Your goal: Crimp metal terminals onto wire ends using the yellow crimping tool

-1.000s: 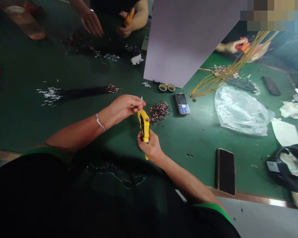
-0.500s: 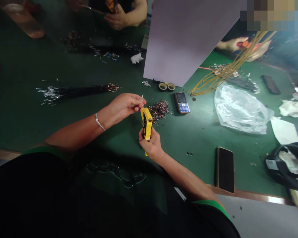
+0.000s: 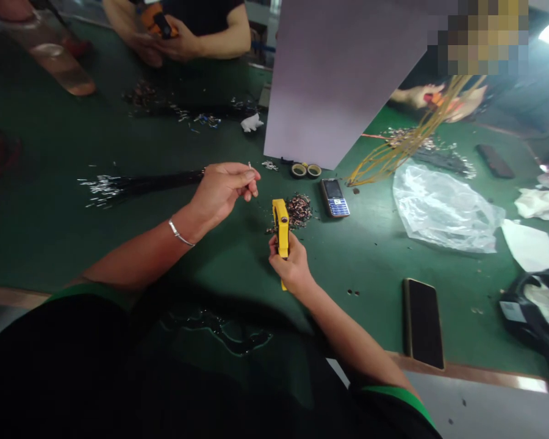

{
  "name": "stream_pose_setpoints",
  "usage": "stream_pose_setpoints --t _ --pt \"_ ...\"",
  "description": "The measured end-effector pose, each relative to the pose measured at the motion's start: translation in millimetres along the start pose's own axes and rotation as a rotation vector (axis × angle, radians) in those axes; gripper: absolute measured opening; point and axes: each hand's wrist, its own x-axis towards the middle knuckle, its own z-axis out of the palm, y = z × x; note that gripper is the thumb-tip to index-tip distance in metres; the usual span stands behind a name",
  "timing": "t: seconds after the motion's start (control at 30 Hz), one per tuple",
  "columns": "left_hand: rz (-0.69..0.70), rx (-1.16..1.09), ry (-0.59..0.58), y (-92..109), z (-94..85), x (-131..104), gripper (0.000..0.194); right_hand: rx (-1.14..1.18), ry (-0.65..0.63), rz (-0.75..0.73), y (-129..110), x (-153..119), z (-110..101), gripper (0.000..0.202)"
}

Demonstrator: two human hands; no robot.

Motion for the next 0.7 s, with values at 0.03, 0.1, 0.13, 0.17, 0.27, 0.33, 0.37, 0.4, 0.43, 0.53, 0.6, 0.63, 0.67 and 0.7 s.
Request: stream_pose_setpoints --t 0.03,0.1,0.13,0.17,0.27,0.33,0.37,0.4,0.43,0.53,0.6,0.63,0.67,0.7 --pt "0.026 0.018 0.011 2.0 1.7 -1.9 0.009 -0.033 -0.009 0.003 -1.6 -0.3 1.5 0.022" --pt "0.08 0.038 0.02 5.8 3.6 -4.3 0.009 -0.073 -0.028 0.003 -7.1 -2.1 3.6 0.022" --pt "0.101 0.043 0.02 7.4 3.7 -4.8 0.01 -0.092 -0.038 0.004 -10.6 -3.3 3.8 0.022" --pt "0.117 0.047 0.02 8.8 3.4 -4.8 0.01 -0.124 -0.049 0.002 -14.2 -4.7 3.5 0.022" --pt "0.138 0.071 0.024 10.8 0.9 -3.7 0.012 -0.341 -0.055 -0.053 -23.1 -8.9 1.1 0.019" --pt "0.155 0.092 0.023 10.8 -0.9 -3.2 0.012 -0.53 -0.058 -0.142 -25.8 -11.5 0.8 0.017" --pt "0.169 0.102 0.02 10.6 -1.5 -3.4 0.011 -0.62 -0.061 -0.189 -25.9 -12.6 1.4 0.018" --pt "0.182 0.114 0.018 10.5 -1.9 -3.9 0.011 -0.706 -0.066 -0.229 -25.3 -13.6 2.6 0.02" --pt "0.194 0.127 0.014 10.3 -2.0 -4.7 0.011 -0.787 -0.067 -0.259 -24.0 -14.3 4.2 0.022" --pt "0.222 0.174 0.007 10.8 -0.7 -8.6 0.013 -1.004 -0.088 -0.294 -18.1 -16.0 9.8 0.029" --pt "0.233 0.208 0.004 11.8 1.0 -11.8 0.013 -1.113 -0.137 -0.304 -14.8 -16.8 12.5 0.03" --pt "0.235 0.224 0.001 12.5 1.9 -13.3 0.012 -1.153 -0.164 -0.311 -14.0 -17.2 13.3 0.03" --pt "0.234 0.239 -0.003 13.2 2.8 -14.8 0.012 -1.18 -0.186 -0.321 -13.9 -17.5 13.6 0.03" --pt "0.234 0.254 -0.009 13.9 3.6 -16.2 0.012 -1.194 -0.204 -0.335 -14.6 -17.8 13.5 0.031"
